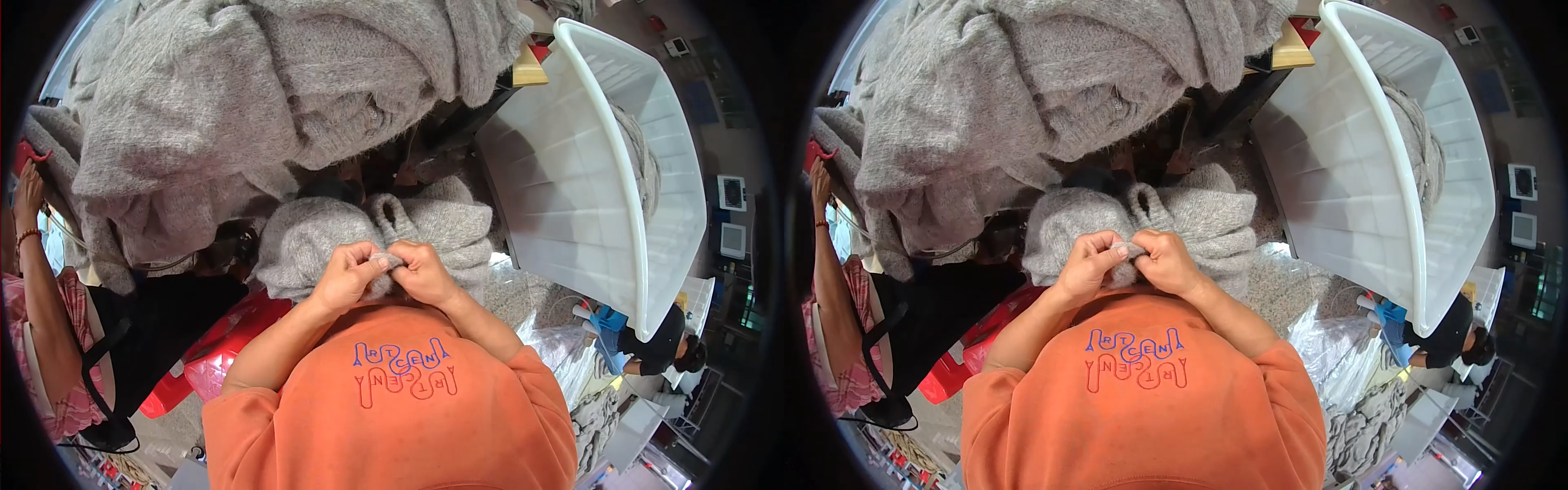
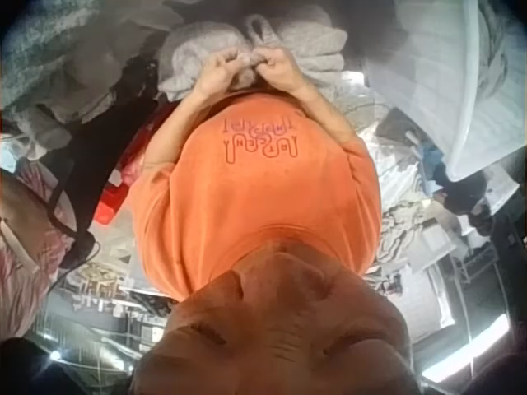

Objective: Inspecting knitted garments for quality control in a garment factory.

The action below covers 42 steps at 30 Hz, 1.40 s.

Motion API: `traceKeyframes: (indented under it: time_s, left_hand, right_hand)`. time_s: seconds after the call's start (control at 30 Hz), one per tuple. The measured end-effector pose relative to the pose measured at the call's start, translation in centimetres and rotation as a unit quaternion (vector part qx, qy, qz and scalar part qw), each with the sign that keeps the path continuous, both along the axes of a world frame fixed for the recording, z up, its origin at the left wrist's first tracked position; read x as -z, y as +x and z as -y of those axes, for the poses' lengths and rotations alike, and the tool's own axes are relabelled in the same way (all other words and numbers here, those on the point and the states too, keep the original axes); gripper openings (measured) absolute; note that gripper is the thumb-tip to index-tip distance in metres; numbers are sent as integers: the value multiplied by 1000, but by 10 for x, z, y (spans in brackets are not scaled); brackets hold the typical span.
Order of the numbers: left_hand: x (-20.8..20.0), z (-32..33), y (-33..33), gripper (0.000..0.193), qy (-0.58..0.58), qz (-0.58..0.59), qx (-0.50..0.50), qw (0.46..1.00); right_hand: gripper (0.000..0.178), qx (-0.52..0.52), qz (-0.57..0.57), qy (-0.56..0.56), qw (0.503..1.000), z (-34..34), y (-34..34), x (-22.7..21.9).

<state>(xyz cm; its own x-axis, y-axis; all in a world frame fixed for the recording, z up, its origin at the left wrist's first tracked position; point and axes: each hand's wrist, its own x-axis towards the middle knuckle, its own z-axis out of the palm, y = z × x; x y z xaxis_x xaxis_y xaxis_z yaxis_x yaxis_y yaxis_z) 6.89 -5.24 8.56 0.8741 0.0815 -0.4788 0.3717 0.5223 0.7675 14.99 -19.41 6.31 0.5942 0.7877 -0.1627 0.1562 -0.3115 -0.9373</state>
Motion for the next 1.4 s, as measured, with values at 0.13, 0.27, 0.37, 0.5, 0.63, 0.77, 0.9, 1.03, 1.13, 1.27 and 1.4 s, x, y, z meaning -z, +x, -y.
traceKeyframes:
  time_s: [0.13, 0.27, 0.37, 0.5, 0.63, 0.77, 0.9, 1.03, 1.13, 1.27, 1.4]
  left_hand:
    - [-4, -15, -6, 16, -44, -70, 27, 996]
    - [2, -35, -8, 15, -69, -1, -30, 997]
    - [2, -44, -6, 14, -72, 39, -67, 994]
    - [-4, -45, 2, 12, -51, 149, -75, 985]
    - [-2, -51, -3, 12, -123, 96, -60, 986]
    - [-14, -47, -2, 14, -126, 56, -87, 987]
    - [-8, -53, -7, 12, -149, 47, -54, 986]
    - [-10, -53, -9, 11, -193, 34, -74, 978]
    - [-9, -55, -7, 10, -171, 31, -100, 980]
    - [-18, -56, -1, 9, -157, 18, -130, 979]
    - [-7, -62, -13, 9, -184, 51, -88, 978]
  right_hand:
    - [39, -36, 170, 101, 980, 12, 20, -12]
    - [40, -113, 77, -68, 988, 50, 32, -3]
    - [36, -93, 197, -25, 976, 53, 27, -5]
    - [38, -8, 235, -24, 972, 61, 20, 16]
    - [42, 113, 294, 10, 949, 57, 20, 11]
    - [37, 108, 359, 39, 926, 60, 30, -4]
    - [27, 192, 72, 78, 976, 72, 23, -16]
    - [15, 17, 29, 143, 989, 76, 11, -77]
    - [28, -112, 57, 71, 990, 63, 23, -89]
    - [21, -63, 51, -61, 995, 76, 41, -28]
    - [23, -6, -11, -162, 987, 83, 35, -16]
